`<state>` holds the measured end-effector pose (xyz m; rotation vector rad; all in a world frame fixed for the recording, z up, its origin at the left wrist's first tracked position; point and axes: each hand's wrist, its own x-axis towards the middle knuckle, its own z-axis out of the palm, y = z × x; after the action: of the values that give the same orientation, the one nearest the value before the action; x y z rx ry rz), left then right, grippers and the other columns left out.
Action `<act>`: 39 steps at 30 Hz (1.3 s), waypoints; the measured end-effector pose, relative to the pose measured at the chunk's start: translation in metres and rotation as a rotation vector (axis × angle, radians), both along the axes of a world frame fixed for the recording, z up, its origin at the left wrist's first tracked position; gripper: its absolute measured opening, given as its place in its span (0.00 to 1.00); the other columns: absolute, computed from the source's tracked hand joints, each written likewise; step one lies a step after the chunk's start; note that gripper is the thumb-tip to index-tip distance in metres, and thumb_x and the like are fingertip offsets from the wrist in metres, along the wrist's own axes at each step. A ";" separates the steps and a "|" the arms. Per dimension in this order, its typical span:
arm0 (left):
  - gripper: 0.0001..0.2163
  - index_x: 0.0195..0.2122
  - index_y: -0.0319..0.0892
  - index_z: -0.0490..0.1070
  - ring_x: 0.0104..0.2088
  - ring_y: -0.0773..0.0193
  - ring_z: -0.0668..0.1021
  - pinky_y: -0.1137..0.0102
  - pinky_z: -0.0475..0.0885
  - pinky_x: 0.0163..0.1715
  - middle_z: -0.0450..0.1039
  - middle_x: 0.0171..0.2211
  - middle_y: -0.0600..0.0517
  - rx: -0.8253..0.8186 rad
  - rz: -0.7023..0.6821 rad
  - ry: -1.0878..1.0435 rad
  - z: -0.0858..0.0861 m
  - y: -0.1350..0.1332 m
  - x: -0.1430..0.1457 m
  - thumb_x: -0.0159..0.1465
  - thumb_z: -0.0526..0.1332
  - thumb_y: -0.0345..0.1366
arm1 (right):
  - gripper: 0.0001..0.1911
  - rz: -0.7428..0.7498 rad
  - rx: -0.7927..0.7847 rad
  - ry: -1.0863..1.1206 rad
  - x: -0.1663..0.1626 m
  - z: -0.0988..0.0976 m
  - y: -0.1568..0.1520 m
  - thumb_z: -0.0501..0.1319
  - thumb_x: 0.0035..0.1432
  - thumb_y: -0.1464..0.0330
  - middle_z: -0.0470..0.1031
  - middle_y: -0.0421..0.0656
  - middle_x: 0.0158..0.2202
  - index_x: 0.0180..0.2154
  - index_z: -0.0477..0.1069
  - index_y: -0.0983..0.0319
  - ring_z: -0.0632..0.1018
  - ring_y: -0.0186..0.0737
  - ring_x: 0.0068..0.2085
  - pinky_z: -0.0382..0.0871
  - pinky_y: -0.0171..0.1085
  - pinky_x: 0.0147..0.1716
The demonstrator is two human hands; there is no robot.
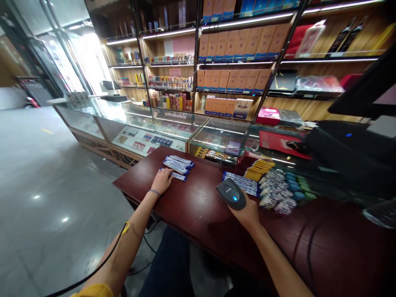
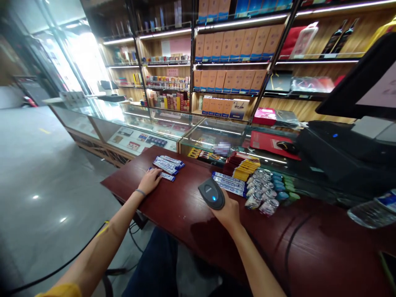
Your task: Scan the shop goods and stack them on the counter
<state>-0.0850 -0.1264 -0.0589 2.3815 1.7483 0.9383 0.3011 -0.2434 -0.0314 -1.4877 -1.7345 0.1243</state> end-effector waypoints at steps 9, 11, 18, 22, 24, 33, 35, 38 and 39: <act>0.12 0.40 0.45 0.77 0.42 0.54 0.78 0.63 0.71 0.46 0.79 0.39 0.45 0.001 -0.077 0.136 0.013 -0.009 0.009 0.69 0.55 0.42 | 0.26 0.000 -0.018 0.108 0.003 0.003 0.000 0.65 0.46 0.61 0.82 0.44 0.30 0.49 0.73 0.59 0.83 0.51 0.32 0.77 0.41 0.31; 0.13 0.39 0.45 0.77 0.40 0.55 0.79 0.65 0.71 0.43 0.79 0.37 0.45 0.011 -0.065 0.129 0.018 -0.013 0.016 0.69 0.54 0.42 | 0.26 0.002 -0.004 0.138 0.004 0.004 0.000 0.65 0.46 0.62 0.83 0.46 0.33 0.49 0.73 0.59 0.84 0.52 0.35 0.77 0.42 0.34; 0.16 0.40 0.44 0.75 0.32 0.60 0.79 0.69 0.72 0.34 0.78 0.33 0.49 -0.115 -0.039 -0.372 0.032 -0.003 0.078 0.69 0.51 0.46 | 0.27 -0.040 0.022 0.256 0.013 0.004 0.004 0.67 0.45 0.60 0.83 0.45 0.33 0.50 0.72 0.58 0.83 0.53 0.37 0.77 0.43 0.34; 0.19 0.50 0.39 0.73 0.28 0.62 0.79 0.70 0.74 0.27 0.77 0.36 0.48 -0.363 -0.171 -0.850 0.029 0.018 0.140 0.65 0.58 0.47 | 0.28 -0.085 0.060 0.279 0.019 0.013 0.003 0.66 0.48 0.59 0.83 0.46 0.36 0.51 0.71 0.60 0.83 0.51 0.38 0.77 0.42 0.37; 0.22 0.54 0.38 0.70 0.31 0.62 0.81 0.70 0.75 0.29 0.78 0.40 0.47 -0.383 -0.240 -0.995 0.023 0.026 0.168 0.62 0.61 0.46 | 0.27 -0.125 0.055 0.263 0.023 0.020 0.001 0.65 0.50 0.59 0.82 0.46 0.38 0.52 0.70 0.59 0.83 0.50 0.40 0.76 0.43 0.39; 0.22 0.56 0.40 0.73 0.36 0.60 0.82 0.64 0.78 0.42 0.78 0.49 0.46 -0.312 -0.341 -0.921 0.002 0.029 0.190 0.63 0.61 0.44 | 0.30 -0.158 -0.153 0.088 0.034 0.034 0.001 0.66 0.50 0.65 0.82 0.40 0.37 0.56 0.66 0.53 0.83 0.51 0.43 0.74 0.40 0.38; 0.21 0.56 0.40 0.72 0.35 0.60 0.82 0.65 0.78 0.41 0.78 0.50 0.46 -0.311 -0.322 -0.899 0.003 0.028 0.186 0.64 0.60 0.43 | 0.28 -0.149 -0.182 0.038 0.032 0.034 0.000 0.66 0.50 0.64 0.83 0.41 0.36 0.55 0.68 0.53 0.83 0.51 0.41 0.74 0.39 0.36; 0.20 0.56 0.41 0.73 0.35 0.60 0.82 0.65 0.78 0.40 0.77 0.51 0.47 -0.314 -0.316 -0.873 0.005 0.028 0.185 0.65 0.59 0.42 | 0.21 -0.146 -0.197 -0.046 0.030 0.032 0.000 0.66 0.51 0.61 0.83 0.42 0.35 0.48 0.72 0.54 0.83 0.52 0.39 0.73 0.38 0.35; 0.20 0.56 0.41 0.73 0.35 0.60 0.82 0.65 0.78 0.40 0.77 0.51 0.47 -0.315 -0.321 -0.873 0.006 0.028 0.185 0.65 0.59 0.42 | 0.19 -0.146 -0.197 -0.065 0.030 0.032 0.000 0.66 0.51 0.60 0.83 0.43 0.35 0.46 0.73 0.54 0.83 0.53 0.38 0.73 0.38 0.34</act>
<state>0.1002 -0.0986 -0.0530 1.5914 1.0439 1.2557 0.3306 -0.2436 0.0003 -1.7748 -1.6970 0.1758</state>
